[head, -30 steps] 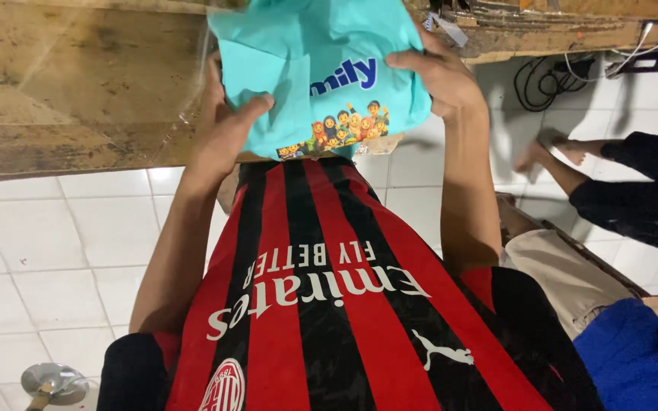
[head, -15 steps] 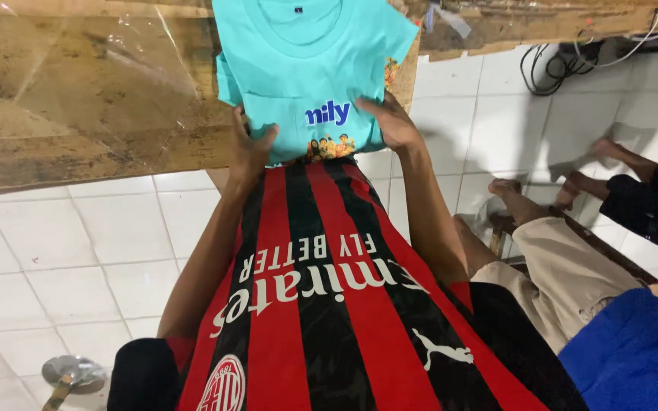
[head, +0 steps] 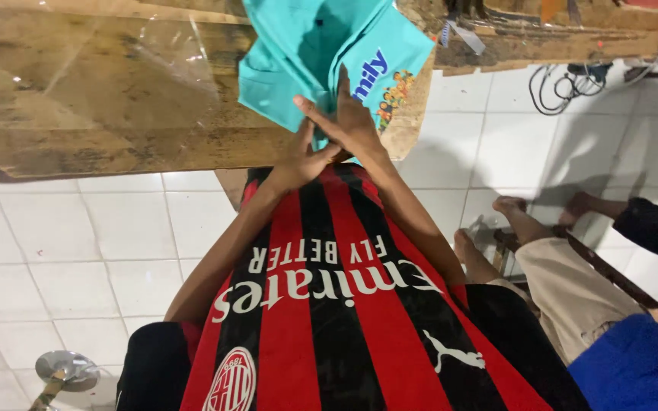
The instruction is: Folding t-shirts and placing them into plastic bags for packaging
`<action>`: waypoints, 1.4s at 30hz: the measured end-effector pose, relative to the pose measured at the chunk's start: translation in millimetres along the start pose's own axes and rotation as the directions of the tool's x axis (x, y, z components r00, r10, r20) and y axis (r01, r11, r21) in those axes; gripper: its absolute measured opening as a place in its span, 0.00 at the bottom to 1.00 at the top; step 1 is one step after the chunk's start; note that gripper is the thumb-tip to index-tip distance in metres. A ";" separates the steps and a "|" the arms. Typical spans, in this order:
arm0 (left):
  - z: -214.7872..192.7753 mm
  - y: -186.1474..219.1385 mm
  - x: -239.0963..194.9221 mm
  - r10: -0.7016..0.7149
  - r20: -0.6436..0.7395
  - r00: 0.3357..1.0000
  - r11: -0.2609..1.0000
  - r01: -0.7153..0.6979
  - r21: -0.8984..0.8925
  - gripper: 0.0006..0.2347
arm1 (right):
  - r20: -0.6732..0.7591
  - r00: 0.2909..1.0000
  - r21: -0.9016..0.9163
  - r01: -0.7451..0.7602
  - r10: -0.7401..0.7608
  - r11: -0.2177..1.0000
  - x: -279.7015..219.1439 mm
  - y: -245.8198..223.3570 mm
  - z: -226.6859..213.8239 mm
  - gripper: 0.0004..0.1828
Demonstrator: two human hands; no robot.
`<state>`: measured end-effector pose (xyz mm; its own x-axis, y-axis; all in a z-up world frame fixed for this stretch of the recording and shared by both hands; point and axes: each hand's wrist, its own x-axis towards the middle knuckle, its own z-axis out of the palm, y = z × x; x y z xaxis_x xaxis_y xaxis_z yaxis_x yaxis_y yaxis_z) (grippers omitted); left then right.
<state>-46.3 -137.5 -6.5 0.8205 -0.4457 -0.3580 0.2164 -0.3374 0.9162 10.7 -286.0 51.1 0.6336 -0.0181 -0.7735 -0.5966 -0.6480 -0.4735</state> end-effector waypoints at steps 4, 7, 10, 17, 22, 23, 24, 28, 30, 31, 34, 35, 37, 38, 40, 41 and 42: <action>-19.8 34.1 -4.3 -0.110 0.254 0.961 0.907 0.201 -0.369 0.30 | -0.156 0.982 -0.069 0.094 -0.104 0.993 48.3 41.8 14.9 0.50; -43.7 14.2 -9.0 0.137 -0.005 0.991 0.989 -0.137 -0.050 0.08 | -0.199 0.934 -0.161 0.268 -0.297 0.950 64.8 67.0 9.9 0.35; -82.1 -5.8 -4.2 -0.005 -0.641 0.767 0.915 0.262 0.306 0.09 | -0.119 0.962 -0.084 0.236 -0.244 0.968 53.1 78.1 2.2 0.36; -119.9 -27.7 22.9 0.237 -0.772 0.589 0.688 0.460 0.562 0.20 | -0.119 0.949 -0.056 0.288 -0.293 0.956 32.0 94.2 -8.7 0.39; -136.4 -56.4 28.9 0.636 -0.533 0.559 0.641 0.002 0.767 0.06 | -0.100 0.917 0.114 0.396 -0.386 0.911 3.2 83.1 -40.5 0.33; -143.3 -51.9 28.2 0.637 -0.529 0.560 0.640 -0.002 0.768 0.06 | -0.104 0.918 0.116 0.394 -0.384 0.912 -0.9 83.1 -45.0 0.33; -150.8 -47.5 27.9 0.655 -0.488 0.576 0.615 -0.031 0.788 0.04 | -0.082 0.934 0.117 0.355 -0.347 0.928 -4.3 82.7 -49.4 0.36; -185.8 9.3 10.7 0.608 -0.366 0.705 0.646 -0.171 0.744 0.04 | -0.020 0.959 0.009 0.282 -0.282 0.959 -16.4 79.5 -61.3 0.36; -207.2 14.0 11.6 0.615 -0.308 0.726 0.561 -0.128 0.818 0.05 | -0.024 0.921 -0.063 0.386 -0.388 0.920 -18.5 81.5 -62.7 0.37; -218.7 17.0 11.3 0.612 -0.249 0.751 0.469 -0.090 0.879 0.05 | -0.021 0.873 -0.134 0.480 -0.486 0.867 -18.9 81.6 -63.7 0.39; -234.5 64.3 4.8 0.631 -0.106 0.768 0.263 -0.083 0.961 0.04 | -0.013 0.719 -0.225 0.675 -0.695 0.702 -32.1 63.7 -69.5 0.16; -240.1 64.5 5.7 0.634 -0.110 0.766 0.259 -0.076 0.963 0.04 | -0.011 0.712 -0.225 0.682 -0.702 0.696 -34.1 57.9 -70.6 0.16; -251.2 64.9 8.6 0.559 -0.052 0.828 0.146 -0.037 0.989 0.07 | 0.063 0.686 -0.421 0.677 -0.725 0.603 -38.7 47.0 -72.6 0.24; -251.7 69.3 6.6 0.561 -0.053 0.826 0.142 -0.033 0.989 0.07 | 0.062 0.681 -0.421 0.681 -0.729 0.599 -49.7 32.2 -74.6 0.24; -252.7 77.6 3.6 0.609 -0.033 0.792 0.170 -0.090 0.981 0.02 | 0.105 0.595 -0.442 0.746 -0.797 0.498 -72.0 2.7 -78.8 0.26; -250.6 83.0 1.3 0.611 -0.033 0.791 0.168 -0.089 0.982 0.02 | 0.104 0.592 -0.442 0.747 -0.799 0.496 -76.4 -6.5 -74.6 0.26; -248.2 88.1 -0.8 0.511 -0.091 0.855 0.250 -0.046 0.967 0.06 | 0.159 0.582 -0.466 0.756 -0.797 0.459 -80.6 -15.7 -70.9 0.30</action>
<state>103.5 38.9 119.2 0.8602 -0.4777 0.1785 -0.4955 -0.8657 0.0710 3.9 -328.3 150.7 0.7661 0.6273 -0.1401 0.4346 -0.6661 -0.6062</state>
